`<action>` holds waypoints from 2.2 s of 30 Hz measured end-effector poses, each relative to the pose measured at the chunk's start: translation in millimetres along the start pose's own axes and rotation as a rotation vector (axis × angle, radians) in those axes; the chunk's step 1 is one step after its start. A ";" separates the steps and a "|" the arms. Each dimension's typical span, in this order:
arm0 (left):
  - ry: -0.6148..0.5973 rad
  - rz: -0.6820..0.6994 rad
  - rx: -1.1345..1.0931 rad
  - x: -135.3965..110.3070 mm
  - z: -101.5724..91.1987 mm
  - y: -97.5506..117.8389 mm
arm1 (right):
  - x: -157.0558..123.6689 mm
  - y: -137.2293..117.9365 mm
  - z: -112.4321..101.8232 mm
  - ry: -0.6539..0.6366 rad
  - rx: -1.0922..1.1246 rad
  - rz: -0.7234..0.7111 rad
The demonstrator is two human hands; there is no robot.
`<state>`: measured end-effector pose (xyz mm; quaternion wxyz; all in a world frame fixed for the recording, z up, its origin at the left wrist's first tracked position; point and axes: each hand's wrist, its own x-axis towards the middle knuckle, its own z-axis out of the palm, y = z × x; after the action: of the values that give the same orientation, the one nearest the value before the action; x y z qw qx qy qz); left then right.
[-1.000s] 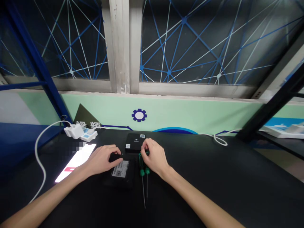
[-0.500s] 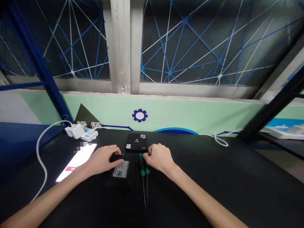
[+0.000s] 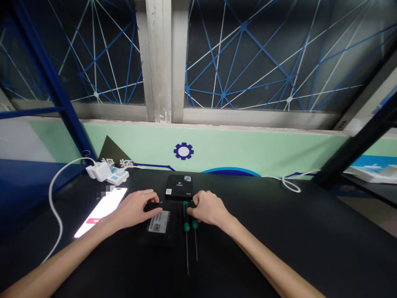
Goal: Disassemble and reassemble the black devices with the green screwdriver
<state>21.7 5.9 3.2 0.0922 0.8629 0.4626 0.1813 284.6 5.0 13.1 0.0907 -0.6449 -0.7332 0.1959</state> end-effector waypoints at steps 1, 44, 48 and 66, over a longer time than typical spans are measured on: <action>0.000 0.001 -0.001 0.2 0.1 -0.1 | 1.1 2.4 0.1 -0.017 0.054 -0.010; 0.163 -0.046 0.102 -14.7 22.4 34.3 | 24.9 14.9 24.8 0.491 1.304 -0.171; 0.168 -0.047 0.114 -14.6 23.6 34.9 | 22.8 12.1 22.9 0.518 1.263 -0.171; 0.204 -0.021 0.159 -12.5 27.1 34.9 | 18.4 -20.9 23.2 0.508 1.176 -0.232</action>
<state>52.9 -23.6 -13.1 -0.0223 0.8397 0.4915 0.2299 253.9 17.2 -1.7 0.6195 -0.4306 -0.5243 0.3949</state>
